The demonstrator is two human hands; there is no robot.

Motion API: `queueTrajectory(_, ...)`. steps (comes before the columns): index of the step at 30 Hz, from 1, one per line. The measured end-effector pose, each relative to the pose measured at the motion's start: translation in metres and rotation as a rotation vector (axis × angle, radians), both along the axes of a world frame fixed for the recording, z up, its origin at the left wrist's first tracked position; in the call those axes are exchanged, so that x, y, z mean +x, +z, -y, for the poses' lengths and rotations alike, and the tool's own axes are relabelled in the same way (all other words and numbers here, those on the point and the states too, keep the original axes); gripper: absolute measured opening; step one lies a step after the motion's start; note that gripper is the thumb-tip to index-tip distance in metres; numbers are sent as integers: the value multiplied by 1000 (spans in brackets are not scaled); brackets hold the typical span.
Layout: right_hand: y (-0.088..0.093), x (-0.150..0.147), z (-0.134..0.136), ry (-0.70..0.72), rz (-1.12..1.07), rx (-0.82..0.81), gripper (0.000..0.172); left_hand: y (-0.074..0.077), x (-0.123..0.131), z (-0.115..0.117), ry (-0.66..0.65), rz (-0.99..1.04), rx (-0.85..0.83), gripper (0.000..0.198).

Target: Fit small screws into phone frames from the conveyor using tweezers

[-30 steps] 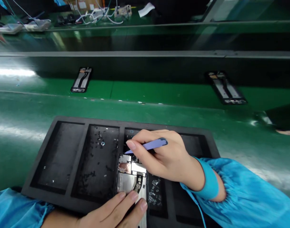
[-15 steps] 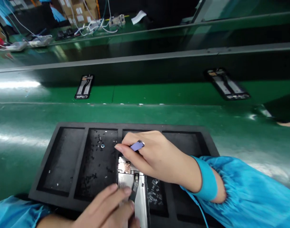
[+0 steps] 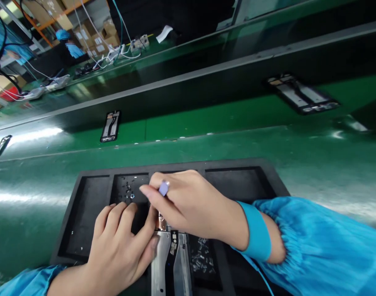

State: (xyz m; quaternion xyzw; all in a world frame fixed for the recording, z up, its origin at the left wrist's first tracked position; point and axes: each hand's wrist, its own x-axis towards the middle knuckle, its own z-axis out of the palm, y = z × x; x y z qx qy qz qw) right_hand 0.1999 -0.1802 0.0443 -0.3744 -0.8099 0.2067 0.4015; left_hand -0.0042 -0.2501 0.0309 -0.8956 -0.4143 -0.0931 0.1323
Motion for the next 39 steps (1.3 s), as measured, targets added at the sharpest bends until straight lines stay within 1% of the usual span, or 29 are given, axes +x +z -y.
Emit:
queueTrajectory(3,-2,3,-5,-252,-205,-105,44,3,1,-1,-14,-30,-7,41)
queueTrajectory(4,-3,4,-7,-313,-254,-148,46,3,1,-1,-32,-31,-7,41)
queueTrajectory(5,-4,5,-10,-350,-289,-188,46,4,1,-2,-53,-26,0,40)
queueTrajectory(7,-6,7,-15,-372,-316,-256,45,3,1,-3,-82,-12,21,39)
queueTrajectory(11,-8,8,-18,-353,-325,-346,42,2,1,-3,-87,9,13,40)
queueTrajectory(16,-9,7,-16,-315,-292,-398,42,4,0,-2,-84,43,-36,40)
queueTrajectory(21,-9,9,-24,-309,-394,-474,43,3,0,-3,-77,35,-155,40)
queueTrajectory(24,-2,21,-28,-220,-457,-532,45,2,-1,-5,-80,42,-201,41)
queueTrajectory(27,4,42,-23,-119,-435,-547,45,5,-6,-1,-74,67,-228,42)
queueTrajectory(30,0,63,-9,-98,-335,-577,41,9,-9,17,-4,106,-224,45)
queueTrajectory(32,-9,70,-1,-113,-244,-609,40,8,-1,38,101,151,-213,51)
queueTrajectory(34,-19,71,2,-113,-160,-630,40,3,17,62,239,244,-210,64)
queueTrajectory(36,-26,68,2,-101,-122,-634,39,-6,40,83,364,374,-222,78)
queueTrajectory(39,-30,63,-3,-96,-91,-637,40,-17,69,98,466,510,-182,84)
